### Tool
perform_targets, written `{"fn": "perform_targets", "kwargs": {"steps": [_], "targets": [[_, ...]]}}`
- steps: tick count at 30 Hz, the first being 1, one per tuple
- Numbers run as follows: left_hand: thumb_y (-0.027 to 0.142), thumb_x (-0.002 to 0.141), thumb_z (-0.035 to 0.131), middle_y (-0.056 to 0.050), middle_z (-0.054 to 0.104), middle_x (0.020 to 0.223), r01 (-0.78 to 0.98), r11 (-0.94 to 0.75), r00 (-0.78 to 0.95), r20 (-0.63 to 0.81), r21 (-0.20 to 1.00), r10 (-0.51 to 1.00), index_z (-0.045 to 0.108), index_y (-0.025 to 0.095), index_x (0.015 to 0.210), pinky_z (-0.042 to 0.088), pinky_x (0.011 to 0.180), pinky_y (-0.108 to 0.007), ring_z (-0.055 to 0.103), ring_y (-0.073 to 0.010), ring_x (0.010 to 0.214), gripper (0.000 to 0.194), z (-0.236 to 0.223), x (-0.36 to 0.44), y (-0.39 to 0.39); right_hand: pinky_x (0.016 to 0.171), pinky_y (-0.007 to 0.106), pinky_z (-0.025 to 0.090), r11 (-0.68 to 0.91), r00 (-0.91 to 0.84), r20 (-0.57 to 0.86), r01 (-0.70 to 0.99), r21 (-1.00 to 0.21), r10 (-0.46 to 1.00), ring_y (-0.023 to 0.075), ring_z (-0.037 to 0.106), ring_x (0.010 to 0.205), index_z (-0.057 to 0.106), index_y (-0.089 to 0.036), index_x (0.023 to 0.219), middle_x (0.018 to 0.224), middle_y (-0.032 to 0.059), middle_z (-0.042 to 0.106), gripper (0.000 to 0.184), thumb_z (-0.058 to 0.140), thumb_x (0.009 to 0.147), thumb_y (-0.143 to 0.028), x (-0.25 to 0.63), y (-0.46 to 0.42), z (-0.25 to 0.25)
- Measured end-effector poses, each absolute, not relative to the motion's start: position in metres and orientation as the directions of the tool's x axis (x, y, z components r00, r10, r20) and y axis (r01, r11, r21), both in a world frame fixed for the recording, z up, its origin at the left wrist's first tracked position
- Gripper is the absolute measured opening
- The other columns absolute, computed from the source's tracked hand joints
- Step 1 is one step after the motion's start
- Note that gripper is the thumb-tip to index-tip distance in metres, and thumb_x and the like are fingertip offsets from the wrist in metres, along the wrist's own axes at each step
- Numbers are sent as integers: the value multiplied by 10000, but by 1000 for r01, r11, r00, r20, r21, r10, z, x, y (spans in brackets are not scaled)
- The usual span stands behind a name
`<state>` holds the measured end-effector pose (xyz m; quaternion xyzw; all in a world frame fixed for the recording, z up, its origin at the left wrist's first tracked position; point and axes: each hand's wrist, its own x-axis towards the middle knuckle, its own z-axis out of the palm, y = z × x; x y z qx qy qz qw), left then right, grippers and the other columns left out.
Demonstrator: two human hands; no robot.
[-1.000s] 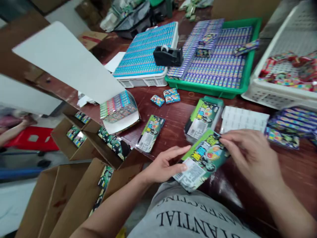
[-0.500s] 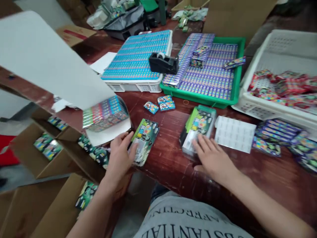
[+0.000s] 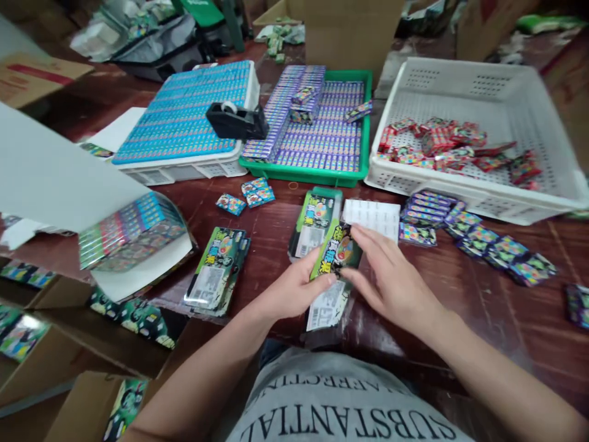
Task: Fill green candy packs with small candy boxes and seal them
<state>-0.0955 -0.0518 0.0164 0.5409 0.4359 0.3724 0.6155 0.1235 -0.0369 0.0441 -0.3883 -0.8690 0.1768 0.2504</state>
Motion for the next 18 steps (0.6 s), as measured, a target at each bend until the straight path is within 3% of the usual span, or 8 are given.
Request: {"fn": "perform_targets", "kwargs": {"steps": [4, 7, 9, 11, 13, 15, 17, 18], "targets": [[247, 969, 596, -81, 638, 1418, 160, -51, 484, -33, 986, 874, 547, 242, 1459, 398, 1184, -532, 578, -303, 1318, 492, 29, -84, -55, 942, 433, 569, 530, -456, 275, 676, -511, 846, 280, 649, 1130, 591, -137, 1303, 1185, 153, 672, 380, 631, 962, -301, 139, -11, 52], [228, 960, 603, -82, 671, 1361, 165, -7, 534, -84, 986, 841, 564, 239, 1442, 444, 1148, -521, 612, -295, 1273, 484, 32, -81, -58, 732, 365, 564, 539, -551, 144, 672, -507, 822, 219, 670, 806, 665, -199, 956, 852, 50, 686, 199, 672, 939, -397, 156, -6, 65], [229, 915, 675, -111, 666, 1361, 116, 108, 590, -156, 987, 792, 542, 221, 1453, 487, 1103, -508, 622, -296, 1265, 554, 32, -78, -61, 722, 360, 556, 587, -685, 22, 606, -537, 728, 190, 659, 712, 682, -228, 878, 757, 10, 676, 224, 610, 979, -415, 169, -6, 76], [232, 830, 784, -153, 688, 1312, 62, 272, 653, -245, 960, 716, 543, 189, 1430, 537, 1028, -492, 668, -293, 1197, 647, 30, -75, -63, 880, 404, 561, 630, -823, -52, 472, -617, 566, 185, 711, 833, 729, -273, 950, 868, -3, 733, 201, 574, 1004, -389, 180, -5, 85], [236, 741, 866, -163, 739, 1183, 19, 398, 657, -312, 917, 687, 608, 159, 1315, 570, 952, -482, 726, -279, 1062, 635, 30, -72, -62, 1082, 504, 479, 638, -884, -48, 372, -674, 464, 219, 702, 1114, 749, -327, 1029, 1115, -9, 752, 165, 595, 994, -372, 188, -5, 88], [262, 737, 869, -140, 768, 1079, -24, 424, 574, -335, 905, 747, 674, 149, 1156, 570, 937, -488, 745, -264, 976, 476, 30, -68, -60, 1156, 600, 395, 617, -821, 32, 403, -676, 571, 292, 583, 1337, 749, -329, 1067, 1335, 25, 683, 170, 629, 968, -398, 191, -8, 84], [302, 815, 801, -117, 772, 1083, -90, 372, 419, -304, 924, 856, 695, 160, 1093, 553, 976, -491, 737, -263, 1011, 329, 29, -65, -59, 1118, 592, 450, 498, -590, 157, 475, -725, 792, 323, 536, 1387, 681, -313, 1229, 1464, 86, 594, 309, 655, 946, -432, 185, -16, 71], [318, 856, 758, -107, 769, 1107, -117, 326, 331, -273, 938, 903, 694, 166, 1101, 541, 1002, -487, 726, -264, 1048, 295, 27, -63, -59, 1057, 546, 519, 411, -447, 188, 478, -776, 875, 315, 580, 1344, 603, -300, 1340, 1469, 120, 585, 427, 655, 943, -448, 178, -21, 61]]}}
